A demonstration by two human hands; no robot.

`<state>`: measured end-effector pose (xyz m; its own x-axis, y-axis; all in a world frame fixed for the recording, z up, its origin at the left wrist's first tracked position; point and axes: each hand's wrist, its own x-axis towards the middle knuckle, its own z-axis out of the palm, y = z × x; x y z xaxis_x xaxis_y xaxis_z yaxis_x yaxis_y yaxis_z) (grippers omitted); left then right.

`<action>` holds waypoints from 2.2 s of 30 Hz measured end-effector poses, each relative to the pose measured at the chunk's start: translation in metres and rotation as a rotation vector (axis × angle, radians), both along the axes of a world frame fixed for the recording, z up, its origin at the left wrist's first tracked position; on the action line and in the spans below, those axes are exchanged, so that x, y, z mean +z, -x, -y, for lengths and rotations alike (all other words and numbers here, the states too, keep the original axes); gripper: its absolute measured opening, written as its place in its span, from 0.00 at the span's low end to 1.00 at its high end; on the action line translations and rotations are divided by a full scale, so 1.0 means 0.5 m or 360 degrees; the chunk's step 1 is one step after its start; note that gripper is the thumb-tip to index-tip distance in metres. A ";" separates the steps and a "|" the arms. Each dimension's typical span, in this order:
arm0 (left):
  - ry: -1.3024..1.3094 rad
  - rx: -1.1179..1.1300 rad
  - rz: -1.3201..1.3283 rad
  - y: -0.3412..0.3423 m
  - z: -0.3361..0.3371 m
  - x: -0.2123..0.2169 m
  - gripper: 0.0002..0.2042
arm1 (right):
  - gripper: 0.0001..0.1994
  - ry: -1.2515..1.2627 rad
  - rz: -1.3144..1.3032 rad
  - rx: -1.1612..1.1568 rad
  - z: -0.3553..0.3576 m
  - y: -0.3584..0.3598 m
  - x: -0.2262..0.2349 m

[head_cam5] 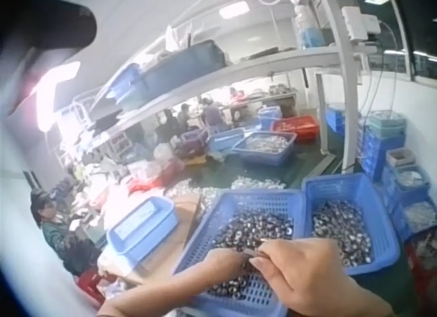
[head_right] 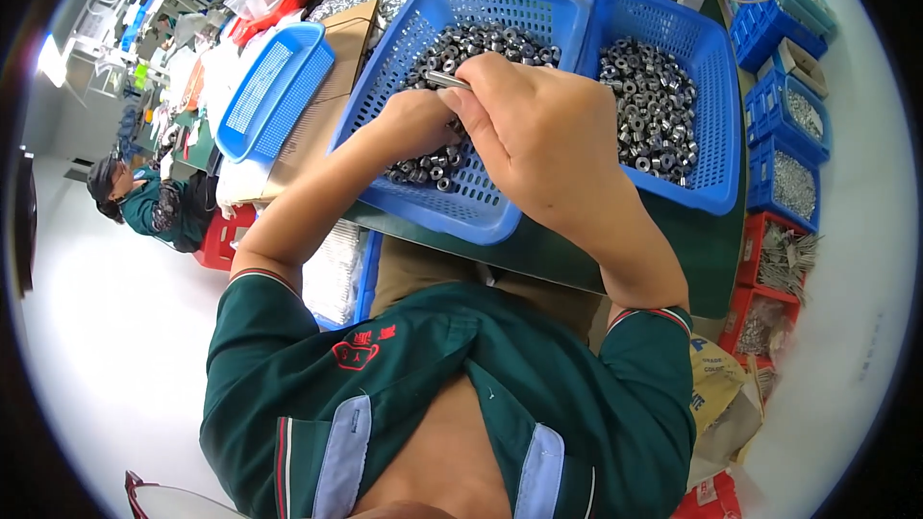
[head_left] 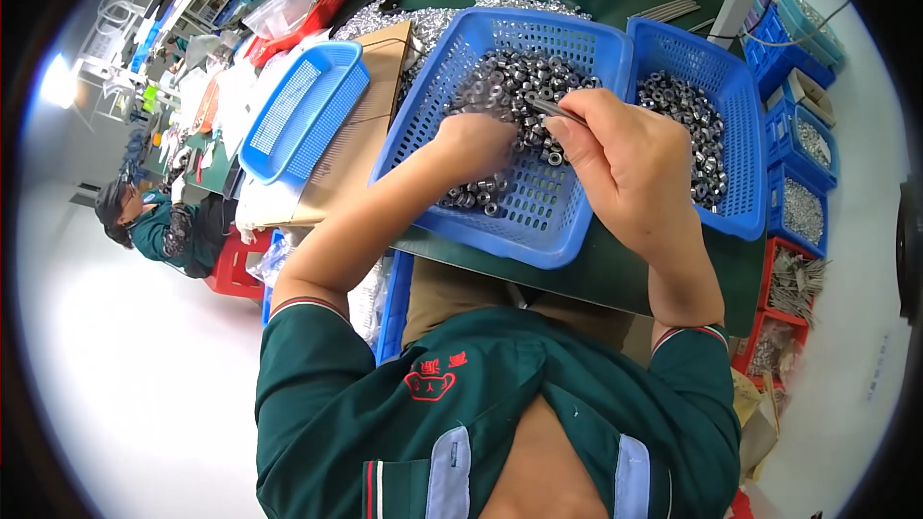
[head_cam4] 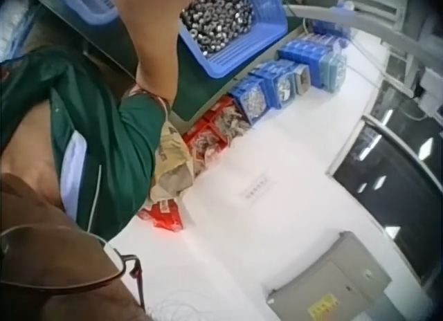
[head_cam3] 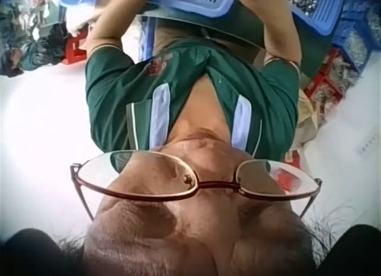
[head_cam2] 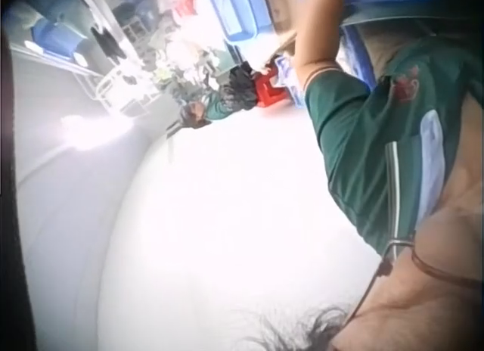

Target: Sorting and inspecting small metal components between blue plastic bins on a factory workbench.

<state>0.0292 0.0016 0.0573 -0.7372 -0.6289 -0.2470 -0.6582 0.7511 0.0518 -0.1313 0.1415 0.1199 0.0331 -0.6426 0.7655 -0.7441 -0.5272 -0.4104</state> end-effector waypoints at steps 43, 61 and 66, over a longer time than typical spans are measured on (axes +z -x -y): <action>-0.1971 0.0256 -0.1928 -0.026 0.041 0.030 0.13 | 0.14 -0.0981 0.0850 0.0226 0.108 -0.011 -0.109; -0.0181 -0.0079 -0.0159 -0.001 0.024 -0.037 0.14 | 0.14 -0.1042 0.1107 0.0425 0.084 0.011 -0.064; -0.0007 -0.0075 0.0121 0.016 0.019 -0.074 0.10 | 0.15 -0.0902 0.0878 0.0373 0.077 0.006 -0.054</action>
<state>0.0210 -0.0081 0.0201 -0.7449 -0.5927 -0.3062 -0.6242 0.7813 0.0060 -0.1342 0.1032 0.0930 -0.0714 -0.9594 0.2727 -0.2540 -0.2469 -0.9352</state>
